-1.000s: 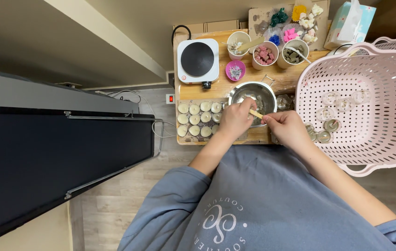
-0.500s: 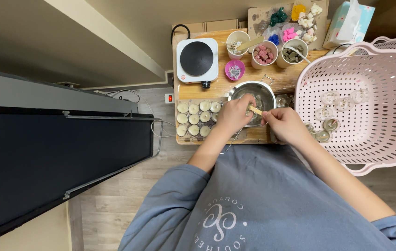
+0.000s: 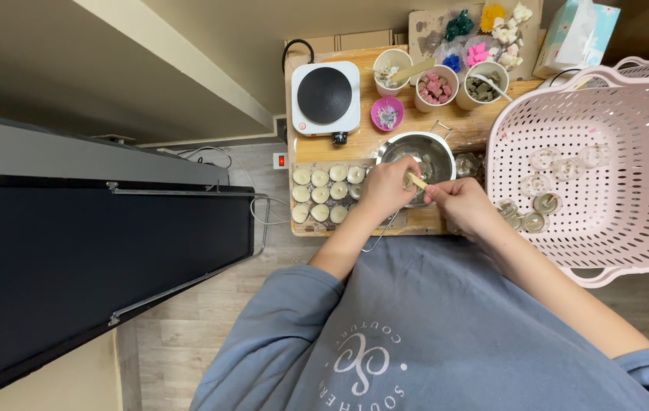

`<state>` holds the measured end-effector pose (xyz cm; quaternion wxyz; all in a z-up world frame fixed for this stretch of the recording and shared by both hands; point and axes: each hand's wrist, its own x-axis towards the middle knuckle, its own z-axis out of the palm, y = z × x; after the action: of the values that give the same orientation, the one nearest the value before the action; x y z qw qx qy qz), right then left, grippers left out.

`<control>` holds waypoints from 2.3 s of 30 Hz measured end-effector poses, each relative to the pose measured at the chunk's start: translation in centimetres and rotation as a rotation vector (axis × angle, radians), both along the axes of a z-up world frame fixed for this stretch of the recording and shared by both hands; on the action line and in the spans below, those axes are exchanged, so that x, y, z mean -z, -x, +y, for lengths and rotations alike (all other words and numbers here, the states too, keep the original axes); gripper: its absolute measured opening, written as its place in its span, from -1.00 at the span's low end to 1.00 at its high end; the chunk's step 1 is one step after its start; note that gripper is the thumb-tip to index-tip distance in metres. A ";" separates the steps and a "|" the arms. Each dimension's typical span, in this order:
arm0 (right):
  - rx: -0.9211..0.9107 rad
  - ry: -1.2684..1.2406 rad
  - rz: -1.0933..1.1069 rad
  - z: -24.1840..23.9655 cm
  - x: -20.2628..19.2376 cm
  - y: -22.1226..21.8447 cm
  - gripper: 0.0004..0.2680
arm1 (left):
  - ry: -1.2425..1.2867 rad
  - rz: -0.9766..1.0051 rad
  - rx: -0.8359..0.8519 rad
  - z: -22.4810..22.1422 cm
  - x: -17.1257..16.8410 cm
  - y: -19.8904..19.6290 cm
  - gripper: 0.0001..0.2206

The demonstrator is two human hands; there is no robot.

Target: The person is preparing small metal candle containers by using a wooden stick to secure wicks or clean the base before placing them into a basket.

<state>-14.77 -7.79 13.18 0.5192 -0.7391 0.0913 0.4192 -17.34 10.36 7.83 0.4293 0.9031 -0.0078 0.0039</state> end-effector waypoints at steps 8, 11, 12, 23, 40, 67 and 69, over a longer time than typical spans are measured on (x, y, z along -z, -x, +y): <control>-0.133 0.063 -0.173 -0.4 2.1 -1.7 -0.76 | 0.126 -0.015 -0.020 -0.1 1.6 -0.1 -0.77; -0.232 0.159 -0.328 -0.1 1.2 -2.5 -0.76 | 0.074 0.014 0.002 1.4 1.3 -0.9 -0.76; -0.305 0.201 -0.468 0.0 1.1 -2.5 -0.78 | 0.086 0.002 0.004 1.9 1.1 -0.9 -0.75; -0.381 0.190 -0.426 -0.3 2.3 -2.7 -0.80 | 0.036 0.012 0.180 2.3 -0.8 -1.2 -0.77; -0.117 0.057 0.048 1.1 2.7 -1.9 -0.77 | 0.052 0.044 0.080 1.8 0.5 -0.7 -0.78; -0.070 -0.045 0.110 -0.8 1.1 -4.0 -0.82 | -0.033 -0.081 0.068 1.2 1.0 -2.1 -0.75; -0.188 0.078 -0.097 -0.8 0.1 -4.1 -0.82 | -0.136 -0.072 0.087 1.4 0.4 -2.5 -0.72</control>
<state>-10.68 -8.62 13.04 0.4521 -0.7834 0.0125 0.4262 -14.84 11.79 7.46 0.3661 0.9283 -0.0628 0.0172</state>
